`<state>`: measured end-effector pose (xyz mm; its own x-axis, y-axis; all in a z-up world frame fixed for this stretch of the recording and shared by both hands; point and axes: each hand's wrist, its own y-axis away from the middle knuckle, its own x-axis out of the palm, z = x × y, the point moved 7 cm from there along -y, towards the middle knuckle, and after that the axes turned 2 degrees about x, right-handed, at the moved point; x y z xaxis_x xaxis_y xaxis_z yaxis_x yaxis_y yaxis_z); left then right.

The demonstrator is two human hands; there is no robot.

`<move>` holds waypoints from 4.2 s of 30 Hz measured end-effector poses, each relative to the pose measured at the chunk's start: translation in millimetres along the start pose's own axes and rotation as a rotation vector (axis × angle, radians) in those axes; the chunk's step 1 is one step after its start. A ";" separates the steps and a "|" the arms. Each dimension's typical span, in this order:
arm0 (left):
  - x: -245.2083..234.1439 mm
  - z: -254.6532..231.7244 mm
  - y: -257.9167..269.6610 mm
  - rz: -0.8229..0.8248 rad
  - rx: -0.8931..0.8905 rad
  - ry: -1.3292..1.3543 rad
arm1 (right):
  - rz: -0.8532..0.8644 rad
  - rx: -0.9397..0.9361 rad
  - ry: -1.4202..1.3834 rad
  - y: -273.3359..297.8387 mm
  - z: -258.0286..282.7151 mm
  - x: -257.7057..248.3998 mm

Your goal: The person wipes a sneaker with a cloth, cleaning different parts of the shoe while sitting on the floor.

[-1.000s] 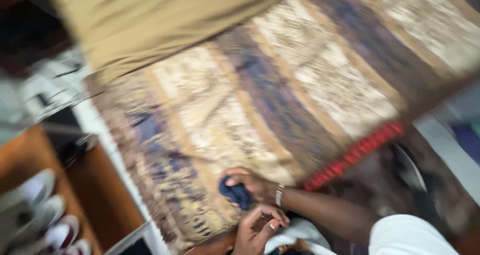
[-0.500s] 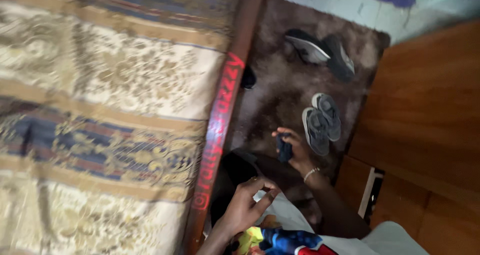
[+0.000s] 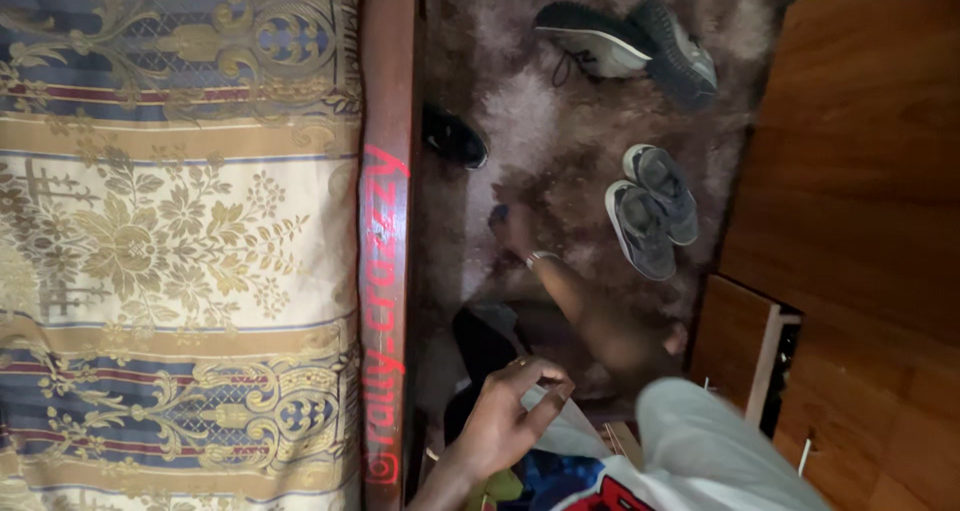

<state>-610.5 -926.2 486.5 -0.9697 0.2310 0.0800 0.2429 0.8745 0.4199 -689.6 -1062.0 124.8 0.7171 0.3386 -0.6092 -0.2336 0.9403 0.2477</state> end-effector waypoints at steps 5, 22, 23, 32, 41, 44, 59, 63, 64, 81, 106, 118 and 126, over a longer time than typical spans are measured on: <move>-21.7 3.9 0.1 -0.160 0.050 -0.035 | 0.430 0.059 0.365 -85.4 -2.9 66.9; -33.7 -12.6 53.5 -0.339 0.122 0.036 | 0.529 0.039 0.502 58.9 35.6 -142.0; -38.1 -31.8 58.5 -0.362 0.327 -0.041 | 0.551 0.055 0.543 61.3 56.8 -174.5; -29.3 -129.5 95.8 -0.533 0.727 -0.727 | 0.976 -0.821 0.514 39.4 299.9 -274.3; -74.6 -133.9 235.4 -0.801 0.083 -1.066 | 1.779 -1.459 0.166 182.7 569.7 -128.9; -67.7 -114.6 295.0 -0.860 -0.069 -1.024 | 1.944 -1.182 -0.506 232.5 595.1 -60.3; 11.2 186.1 503.1 -2.201 1.627 1.324 | 2.320 0.685 -0.516 524.4 451.5 318.5; -11.7 252.7 521.2 -2.118 1.399 1.410 | 2.543 0.549 -0.471 502.8 470.4 307.3; -14.0 263.3 525.0 -2.083 1.287 1.436 | 2.508 0.569 -0.482 502.3 478.3 311.7; 20.6 214.7 574.9 -2.096 1.488 1.545 | 2.432 0.852 -0.347 494.7 490.0 299.3; 78.9 -96.3 555.2 -2.233 1.709 1.676 | 1.878 0.258 0.116 453.9 656.7 -1.2; 110.0 -68.3 589.7 -2.249 1.853 1.563 | 1.900 0.081 -0.129 549.7 729.5 44.3; 165.5 -70.5 663.6 -2.168 1.651 1.778 | 1.940 0.099 -0.254 674.5 693.8 60.0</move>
<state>-611.7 -337.8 842.1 0.6015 0.1763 0.7792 -0.5817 -0.5718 0.5785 -348.6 -431.9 777.9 -0.3567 0.7194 0.5961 -0.6661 -0.6432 0.3777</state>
